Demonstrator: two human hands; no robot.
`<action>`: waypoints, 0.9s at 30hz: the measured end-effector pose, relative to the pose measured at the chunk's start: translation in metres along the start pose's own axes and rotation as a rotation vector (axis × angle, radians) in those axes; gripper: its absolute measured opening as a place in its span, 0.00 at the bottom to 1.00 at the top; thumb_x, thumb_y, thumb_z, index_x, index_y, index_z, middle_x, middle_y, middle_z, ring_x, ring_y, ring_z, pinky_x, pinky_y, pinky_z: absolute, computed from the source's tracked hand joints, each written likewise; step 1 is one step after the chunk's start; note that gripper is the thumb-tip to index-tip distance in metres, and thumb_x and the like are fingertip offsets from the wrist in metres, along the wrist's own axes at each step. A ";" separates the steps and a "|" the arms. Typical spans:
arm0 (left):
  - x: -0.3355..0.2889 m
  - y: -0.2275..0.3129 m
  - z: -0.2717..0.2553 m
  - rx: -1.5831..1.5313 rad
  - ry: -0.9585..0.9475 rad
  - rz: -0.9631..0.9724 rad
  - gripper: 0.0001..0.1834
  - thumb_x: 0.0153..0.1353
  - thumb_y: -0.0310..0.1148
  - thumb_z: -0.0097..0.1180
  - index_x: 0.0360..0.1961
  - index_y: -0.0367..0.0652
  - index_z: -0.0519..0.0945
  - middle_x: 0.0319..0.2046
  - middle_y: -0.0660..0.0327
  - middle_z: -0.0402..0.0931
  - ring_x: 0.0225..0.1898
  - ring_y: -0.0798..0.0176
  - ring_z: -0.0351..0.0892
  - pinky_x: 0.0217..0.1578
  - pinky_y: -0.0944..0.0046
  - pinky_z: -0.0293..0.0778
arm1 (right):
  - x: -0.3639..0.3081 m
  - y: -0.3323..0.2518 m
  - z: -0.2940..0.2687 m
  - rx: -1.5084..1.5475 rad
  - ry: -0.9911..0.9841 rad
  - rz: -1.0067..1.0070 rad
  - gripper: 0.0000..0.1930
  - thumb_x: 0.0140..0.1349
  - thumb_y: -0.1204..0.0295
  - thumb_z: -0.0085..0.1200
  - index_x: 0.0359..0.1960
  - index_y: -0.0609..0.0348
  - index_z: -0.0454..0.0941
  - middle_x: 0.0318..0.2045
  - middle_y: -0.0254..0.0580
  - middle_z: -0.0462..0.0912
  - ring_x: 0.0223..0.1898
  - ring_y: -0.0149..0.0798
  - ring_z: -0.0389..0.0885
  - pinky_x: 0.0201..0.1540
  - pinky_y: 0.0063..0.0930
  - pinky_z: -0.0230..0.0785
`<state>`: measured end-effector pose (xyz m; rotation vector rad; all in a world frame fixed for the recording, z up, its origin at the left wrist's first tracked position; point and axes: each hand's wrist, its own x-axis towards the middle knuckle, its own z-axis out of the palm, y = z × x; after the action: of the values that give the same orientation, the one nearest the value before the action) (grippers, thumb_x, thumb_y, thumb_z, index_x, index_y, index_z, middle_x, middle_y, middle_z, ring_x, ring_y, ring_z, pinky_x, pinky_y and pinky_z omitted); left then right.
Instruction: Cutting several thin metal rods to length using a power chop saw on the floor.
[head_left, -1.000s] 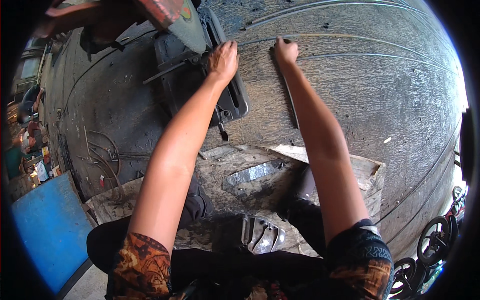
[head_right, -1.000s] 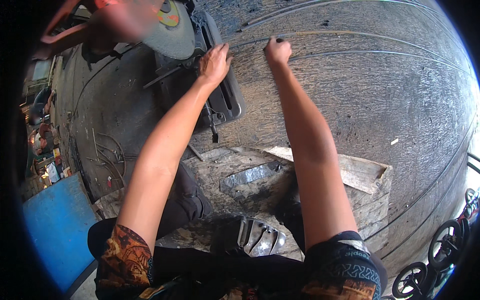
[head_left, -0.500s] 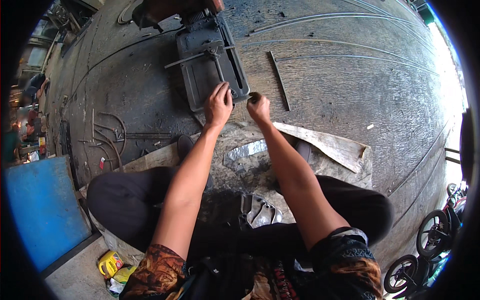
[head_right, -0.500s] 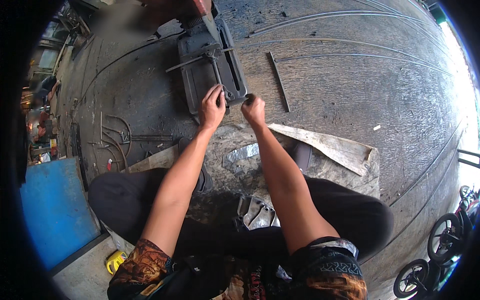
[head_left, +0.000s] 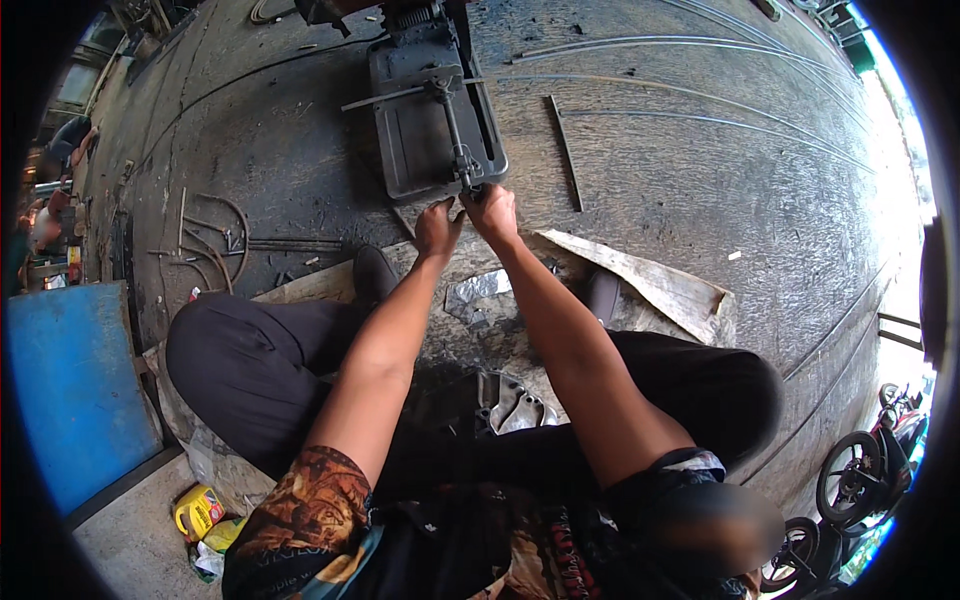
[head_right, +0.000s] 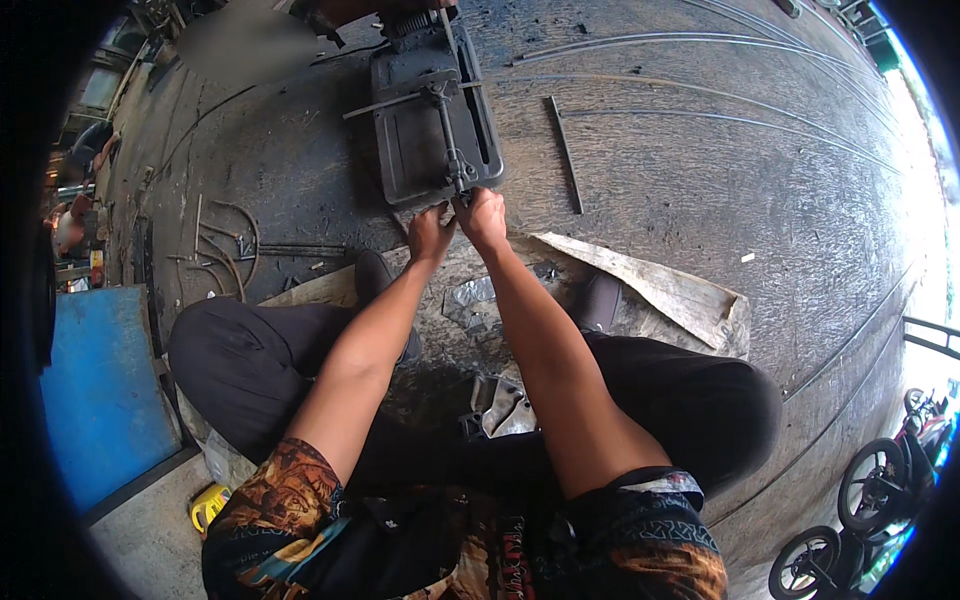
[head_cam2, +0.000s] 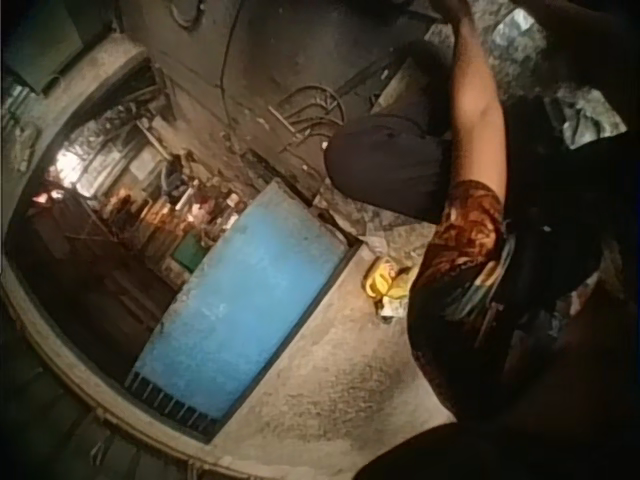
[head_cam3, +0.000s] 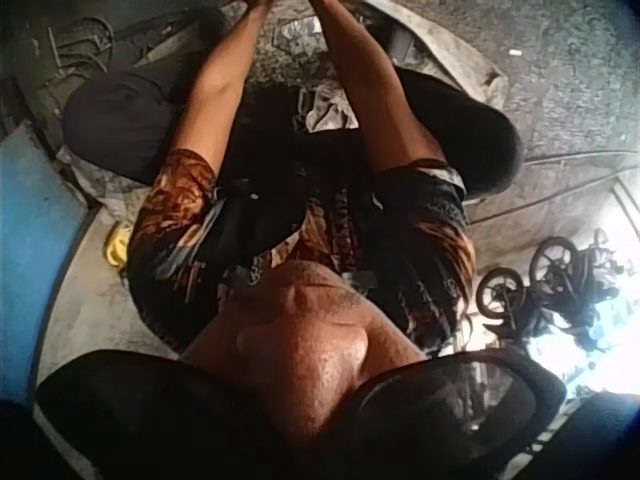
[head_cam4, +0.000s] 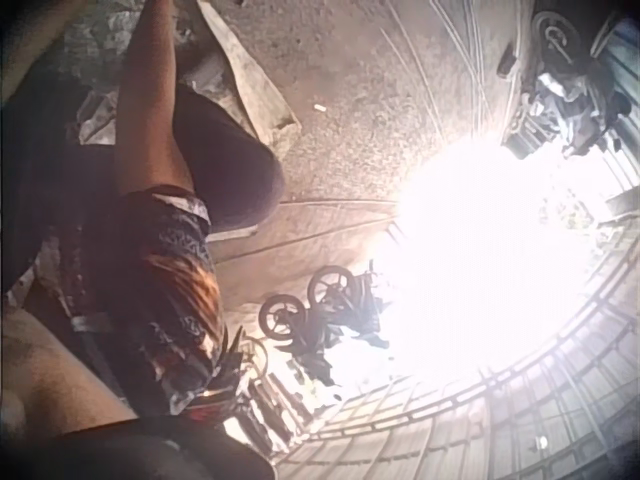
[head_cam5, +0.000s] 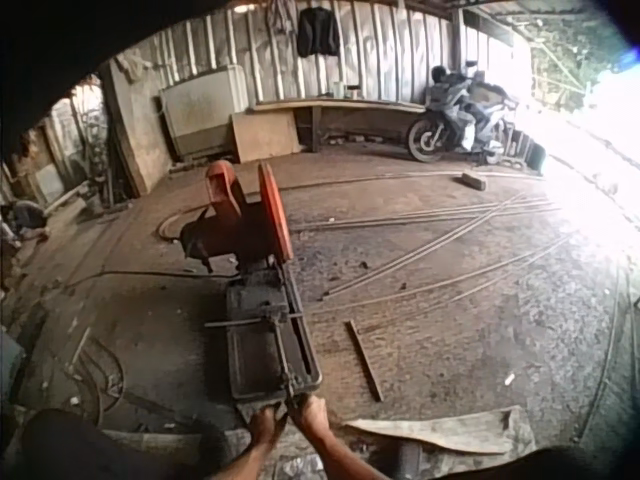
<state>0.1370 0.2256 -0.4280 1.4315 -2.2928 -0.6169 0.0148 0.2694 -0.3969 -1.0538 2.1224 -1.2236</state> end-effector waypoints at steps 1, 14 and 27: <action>0.005 0.003 0.001 -0.030 0.011 0.030 0.13 0.52 0.32 0.64 0.40 0.44 0.83 0.37 0.50 0.82 0.40 0.44 0.81 0.41 0.50 0.77 | 0.000 -0.003 0.002 -0.002 0.052 -0.015 0.15 0.52 0.63 0.64 0.32 0.65 0.81 0.27 0.59 0.83 0.34 0.58 0.83 0.39 0.46 0.75; 0.023 0.003 0.001 -0.201 0.049 0.147 0.09 0.52 0.25 0.60 0.36 0.44 0.84 0.35 0.51 0.82 0.39 0.46 0.81 0.40 0.51 0.76 | 0.012 0.000 0.016 -0.042 0.099 -0.005 0.15 0.53 0.64 0.61 0.25 0.68 0.81 0.24 0.62 0.80 0.31 0.61 0.82 0.34 0.48 0.74; 0.030 -0.001 -0.002 -0.223 0.026 0.176 0.09 0.51 0.23 0.60 0.35 0.41 0.83 0.34 0.49 0.82 0.39 0.44 0.81 0.40 0.52 0.76 | 0.012 -0.001 0.014 -0.054 0.067 -0.010 0.13 0.52 0.65 0.61 0.27 0.66 0.82 0.25 0.62 0.81 0.31 0.61 0.82 0.35 0.48 0.74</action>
<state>0.1263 0.1977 -0.4248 1.1162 -2.2184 -0.7671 0.0180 0.2522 -0.4038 -1.0615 2.2152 -1.2281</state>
